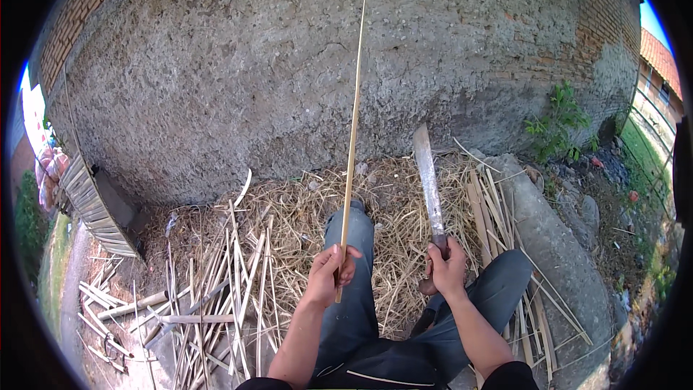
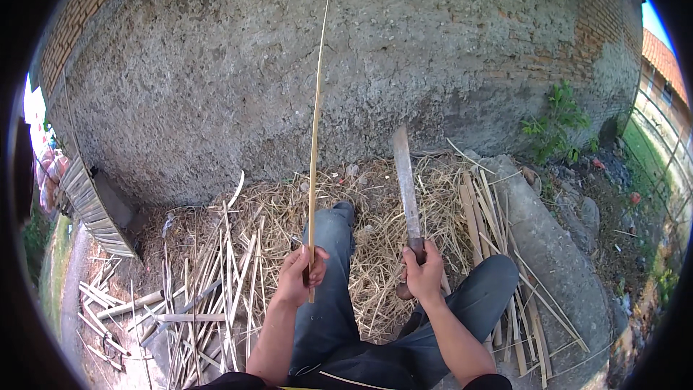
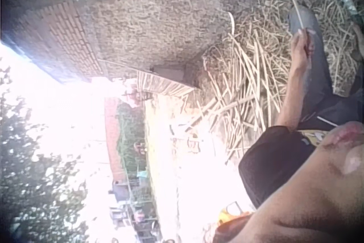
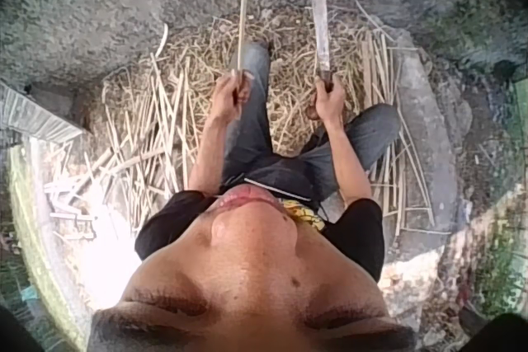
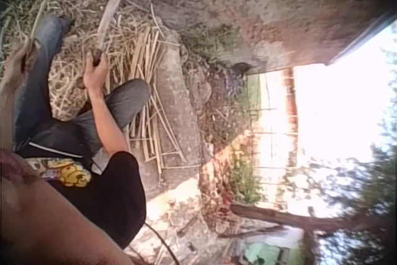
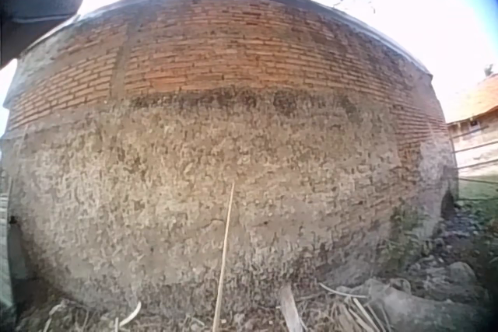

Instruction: The person shaves thin bamboo strips using a large blade by holding the strip against their leg and pulling the blade along its length to smooth it.

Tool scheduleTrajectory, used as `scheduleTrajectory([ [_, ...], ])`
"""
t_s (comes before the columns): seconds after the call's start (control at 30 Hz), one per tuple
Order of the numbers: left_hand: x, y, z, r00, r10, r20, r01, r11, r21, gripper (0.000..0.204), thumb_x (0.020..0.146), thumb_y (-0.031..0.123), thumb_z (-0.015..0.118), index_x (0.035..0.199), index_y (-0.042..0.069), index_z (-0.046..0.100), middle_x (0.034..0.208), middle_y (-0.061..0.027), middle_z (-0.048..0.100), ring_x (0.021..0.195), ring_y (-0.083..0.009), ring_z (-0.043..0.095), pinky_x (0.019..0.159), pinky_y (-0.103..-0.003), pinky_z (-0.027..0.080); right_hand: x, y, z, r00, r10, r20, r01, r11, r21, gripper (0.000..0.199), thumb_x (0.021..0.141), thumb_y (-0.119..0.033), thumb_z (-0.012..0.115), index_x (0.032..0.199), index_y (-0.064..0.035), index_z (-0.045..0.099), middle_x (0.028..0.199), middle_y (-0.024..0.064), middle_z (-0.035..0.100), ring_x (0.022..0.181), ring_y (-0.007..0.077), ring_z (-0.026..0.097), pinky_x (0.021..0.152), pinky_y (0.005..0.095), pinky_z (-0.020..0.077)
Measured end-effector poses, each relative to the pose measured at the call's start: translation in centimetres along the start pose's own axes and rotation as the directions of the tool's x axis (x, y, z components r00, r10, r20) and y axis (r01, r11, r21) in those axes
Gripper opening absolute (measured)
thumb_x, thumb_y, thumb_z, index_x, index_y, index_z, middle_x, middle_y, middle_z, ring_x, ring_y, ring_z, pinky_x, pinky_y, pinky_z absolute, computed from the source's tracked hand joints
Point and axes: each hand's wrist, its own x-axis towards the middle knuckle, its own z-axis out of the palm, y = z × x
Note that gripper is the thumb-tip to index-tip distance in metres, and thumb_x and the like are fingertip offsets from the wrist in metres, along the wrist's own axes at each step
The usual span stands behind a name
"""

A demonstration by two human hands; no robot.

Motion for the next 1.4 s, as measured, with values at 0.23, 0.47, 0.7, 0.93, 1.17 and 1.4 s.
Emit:
scheduleTrajectory([
  [0.23,-0.5,0.1,0.5,1.0,-0.015,0.015,0.016,1.0,-0.027,0.044,0.109,0.039,0.042,0.107,-0.001,0.061,0.063,0.0,0.039,0.053,-0.0096,0.036,0.048,-0.025,0.03,-0.5,0.5,-0.3,0.999,0.045,0.024,-0.045,0.999,0.006,0.013,0.096,-0.009,0.067,0.093,-0.0017,0.056,0.07,0.0041,0.062,0.046,0.0089,0.056,0.041,0.0258,0.044],
  [0.47,1.6,0.1,1.2,0.982,0.188,0.011,-0.187,0.98,-0.074,0.028,0.11,0.03,0.044,0.116,0.005,0.058,0.073,-0.0016,0.052,0.07,-0.0126,0.051,0.069,-0.028,0.043,-0.4,0.2,0.4,0.995,0.073,0.064,-0.074,0.997,0.001,0.013,0.098,-0.012,0.064,0.095,-0.0019,0.057,0.071,0.0049,0.062,0.046,0.0096,0.055,0.042,0.026,0.0431],
  [0.7,4.6,3.1,0.8,0.955,0.292,-0.042,-0.289,0.954,0.077,0.02,0.107,0.027,0.051,0.119,0.011,0.056,0.102,-0.0091,0.071,0.096,-0.0182,0.067,0.084,-0.035,0.054,-0.6,0.3,0.9,0.992,0.093,0.087,-0.094,0.996,0.01,0.011,0.1,-0.012,0.062,0.098,-0.0022,0.058,0.071,0.0054,0.061,0.045,0.0101,0.054,0.041,0.0255,0.042],
  [0.93,5.4,2.2,1.2,0.937,0.314,-0.156,-0.289,0.943,0.165,0.024,0.105,0.025,0.059,0.121,0.008,0.059,0.104,-0.009,0.072,0.091,-0.017,0.07,0.078,-0.032,0.058,-0.9,0.7,0.7,0.991,0.096,0.092,-0.096,0.995,0.002,0.014,0.098,-0.013,0.065,0.098,-0.0017,0.056,0.072,0.0061,0.061,0.045,0.0102,0.054,0.042,0.0253,0.043],
  [1.17,4.3,-1.0,1.5,0.973,0.173,-0.156,-0.142,0.972,0.189,0.024,0.103,0.019,0.062,0.122,0.003,0.059,0.101,-0.0086,0.075,0.09,-0.011,0.069,0.072,-0.025,0.056,-1.7,-3.1,1.9,0.892,0.143,0.43,-0.264,0.935,0.237,0.043,0.092,-0.014,0.076,0.118,0.0015,0.046,0.095,0.0124,0.07,0.052,0.0082,0.057,0.046,0.0225,0.0469],
  [1.4,3.6,-1.3,2.4,0.988,0.124,-0.095,-0.095,0.959,0.267,0.029,0.099,0.014,0.068,0.122,-0.003,0.061,0.108,-0.012,0.075,0.094,-0.0118,0.069,0.076,-0.025,0.056,-3.2,-3.3,3.2,0.89,0.199,0.41,-0.234,0.971,0.038,0.037,0.087,-0.007,0.079,0.109,0.0001,0.05,0.083,0.007,0.067,0.051,0.0065,0.058,0.044,0.024,0.0457],
])
